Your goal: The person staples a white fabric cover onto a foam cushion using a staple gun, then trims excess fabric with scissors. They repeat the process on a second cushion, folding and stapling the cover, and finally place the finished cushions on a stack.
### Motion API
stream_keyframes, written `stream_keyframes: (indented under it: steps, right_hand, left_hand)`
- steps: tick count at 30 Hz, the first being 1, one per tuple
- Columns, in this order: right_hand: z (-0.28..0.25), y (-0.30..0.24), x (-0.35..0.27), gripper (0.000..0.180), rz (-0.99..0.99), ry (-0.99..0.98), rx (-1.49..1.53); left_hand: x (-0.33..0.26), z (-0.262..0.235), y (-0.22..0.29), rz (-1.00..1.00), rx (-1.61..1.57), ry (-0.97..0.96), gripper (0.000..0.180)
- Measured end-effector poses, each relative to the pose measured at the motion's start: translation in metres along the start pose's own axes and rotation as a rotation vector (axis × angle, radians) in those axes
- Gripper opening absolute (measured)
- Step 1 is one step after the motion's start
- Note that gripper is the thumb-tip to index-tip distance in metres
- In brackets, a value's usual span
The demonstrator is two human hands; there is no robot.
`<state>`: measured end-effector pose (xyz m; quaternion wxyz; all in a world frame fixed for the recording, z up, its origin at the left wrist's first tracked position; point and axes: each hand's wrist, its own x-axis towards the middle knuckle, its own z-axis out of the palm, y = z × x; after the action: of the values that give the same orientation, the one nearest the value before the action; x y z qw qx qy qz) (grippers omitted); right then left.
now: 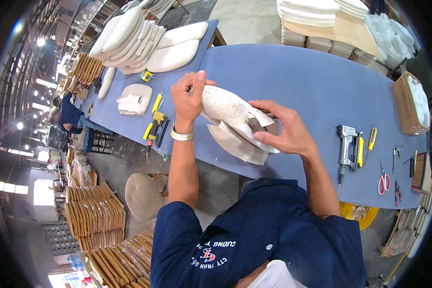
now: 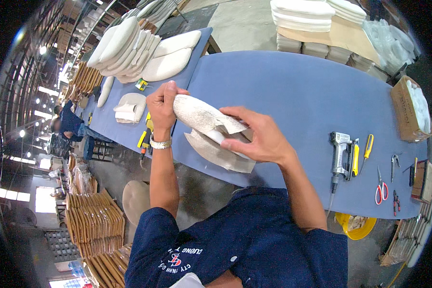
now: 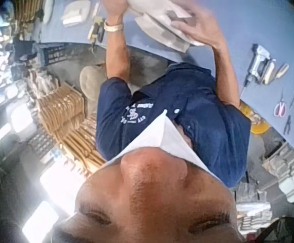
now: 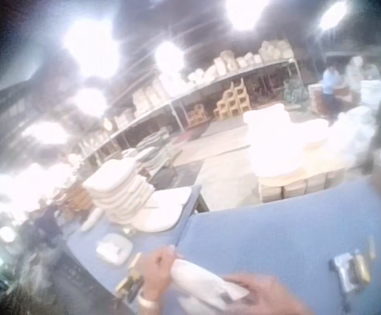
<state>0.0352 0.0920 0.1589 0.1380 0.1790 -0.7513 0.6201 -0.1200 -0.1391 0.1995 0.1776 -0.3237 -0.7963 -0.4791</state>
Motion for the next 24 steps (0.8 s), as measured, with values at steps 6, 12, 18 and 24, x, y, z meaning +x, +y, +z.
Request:
stream_keyframes:
  steps: [6,12,18,24]
  right_hand:
    - [0.018,-0.003,0.010,0.030,-0.028,-0.042,-0.190]
    - [0.043,-0.005,0.027,0.024,-0.118,-0.149,-0.434]
    - [0.053,0.025,0.013,0.021,-0.189,-0.154,-0.184]
    - [-0.001,0.166,-0.069,0.038,0.623,0.366,-0.001]
  left_hand:
    - [0.008,-0.020,-0.021,-0.107,-0.181,-0.055,0.061]
    - [0.013,-0.019,-0.021,-0.092,-0.273,-0.011,0.059]
    - [0.008,-0.031,-0.040,-0.164,-0.192,-0.018,0.056]
    - [-0.074,-0.087,-0.062,-0.239,0.015,0.282,0.057]
